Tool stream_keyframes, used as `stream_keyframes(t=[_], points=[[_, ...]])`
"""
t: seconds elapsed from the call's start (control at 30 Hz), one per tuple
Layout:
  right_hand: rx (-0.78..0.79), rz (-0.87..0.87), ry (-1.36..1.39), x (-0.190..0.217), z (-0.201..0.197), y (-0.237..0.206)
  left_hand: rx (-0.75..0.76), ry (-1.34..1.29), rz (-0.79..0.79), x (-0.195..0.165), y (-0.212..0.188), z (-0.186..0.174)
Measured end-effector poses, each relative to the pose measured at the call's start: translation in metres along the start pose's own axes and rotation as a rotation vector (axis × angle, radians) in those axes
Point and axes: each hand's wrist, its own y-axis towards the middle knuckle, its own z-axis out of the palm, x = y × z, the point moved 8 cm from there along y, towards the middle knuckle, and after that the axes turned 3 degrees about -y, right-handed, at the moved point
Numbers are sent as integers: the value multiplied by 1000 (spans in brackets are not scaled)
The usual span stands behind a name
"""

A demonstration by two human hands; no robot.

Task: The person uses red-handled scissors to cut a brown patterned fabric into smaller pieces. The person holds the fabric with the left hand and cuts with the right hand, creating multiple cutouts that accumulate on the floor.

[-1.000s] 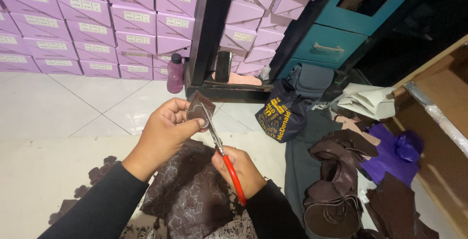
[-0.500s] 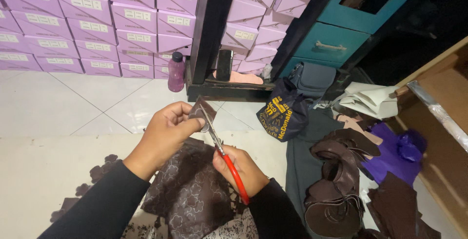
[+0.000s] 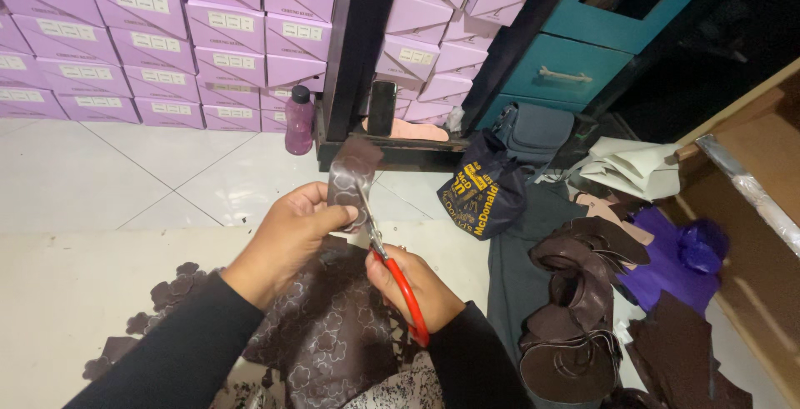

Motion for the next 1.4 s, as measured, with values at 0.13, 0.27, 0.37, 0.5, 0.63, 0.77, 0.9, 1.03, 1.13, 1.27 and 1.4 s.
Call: stream_keyframes(t=[0.13, 0.27, 0.37, 0.5, 0.63, 0.77, 0.9, 1.03, 1.13, 1.27, 1.4], points=[[78, -46, -32, 3, 0, -2, 34, 55, -156, 7, 1, -9], [100, 19, 38, -2, 4, -4, 78, 75, -86, 3, 2, -5], [90, 21, 54, -4, 4, -3, 74, 72, -60, 1, 1, -6], [70, -65, -44, 0, -1, 0, 37, 114, -29, -2, 1, -8], [95, -20, -19, -4, 1, 1, 50, 78, 32, -10, 0, -8], [90, -37, 64, 0, 2, -1, 51, 116, 18, -8, -1, -4], [81, -53, 79, 4, -3, -3, 51, -4, 34, -4, -2, 3], [106, -53, 36, 2, -4, -2, 53, -22, 84, -8, -1, 7], [114, -17, 56, -4, -3, -3, -1, 1, 54, -8, 0, 3], [130, -13, 177, -10, 0, -4, 7, 27, 46, -7, 0, 3], [151, -46, 240, -13, 0, -3, 44, 35, 36, -3, 4, 1]])
